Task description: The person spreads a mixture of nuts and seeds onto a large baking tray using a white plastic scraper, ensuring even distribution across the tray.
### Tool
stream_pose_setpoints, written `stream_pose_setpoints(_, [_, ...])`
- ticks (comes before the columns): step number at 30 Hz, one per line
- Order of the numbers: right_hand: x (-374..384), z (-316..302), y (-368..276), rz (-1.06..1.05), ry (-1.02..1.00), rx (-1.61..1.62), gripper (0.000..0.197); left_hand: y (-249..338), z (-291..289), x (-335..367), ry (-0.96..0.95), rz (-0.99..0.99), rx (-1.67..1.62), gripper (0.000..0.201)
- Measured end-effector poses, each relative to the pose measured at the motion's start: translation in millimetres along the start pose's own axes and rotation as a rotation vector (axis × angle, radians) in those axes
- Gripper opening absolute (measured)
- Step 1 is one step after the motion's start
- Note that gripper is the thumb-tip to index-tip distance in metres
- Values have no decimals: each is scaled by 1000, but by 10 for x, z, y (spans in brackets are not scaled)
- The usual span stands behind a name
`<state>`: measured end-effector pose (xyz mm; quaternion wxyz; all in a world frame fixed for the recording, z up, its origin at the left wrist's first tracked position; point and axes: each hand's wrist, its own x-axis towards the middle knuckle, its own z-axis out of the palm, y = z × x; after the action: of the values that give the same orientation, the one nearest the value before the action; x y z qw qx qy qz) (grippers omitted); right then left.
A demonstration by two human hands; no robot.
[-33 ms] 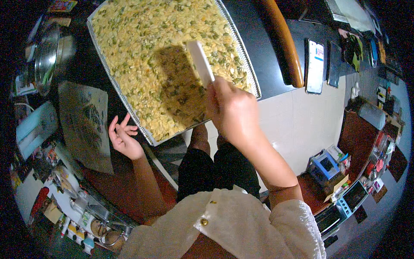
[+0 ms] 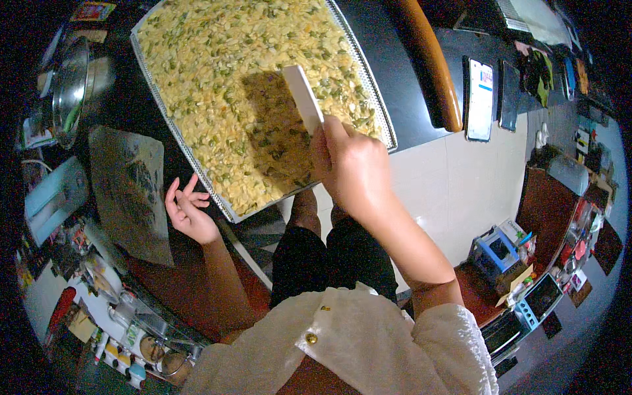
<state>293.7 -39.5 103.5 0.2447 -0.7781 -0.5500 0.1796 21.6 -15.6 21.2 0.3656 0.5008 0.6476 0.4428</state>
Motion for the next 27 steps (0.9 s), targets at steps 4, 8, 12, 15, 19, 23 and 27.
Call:
stream_pose_setpoints(4, [23,-24,36,-27,8,-23,15,-65,-17,11,5,17,1,29])
stream_pose_setpoints(8, [74,-73,24,-46,28,-74,15,-37,-9,16,11,7,4,29])
stream_pose_setpoints(12, [99,-32,23,-60,11,-84,14,-19,-2,19,15,4,11,29])
stream_pose_setpoints(15, [132,-59,-86,-86,-62,-152,13,-14,-4,12,28,15,3,30])
stream_pose_setpoints(19, [156,92,-107,-186,-123,-164,13,-35,30,16,15,30,-10,31])
stream_pose_setpoints(23, [233,-55,-210,-128,-27,-69,14,-50,15,24,23,22,-21,29])
stream_pose_setpoints(27, [256,23,-45,-103,-46,-199,16,-52,-1,23,26,49,-25,29])
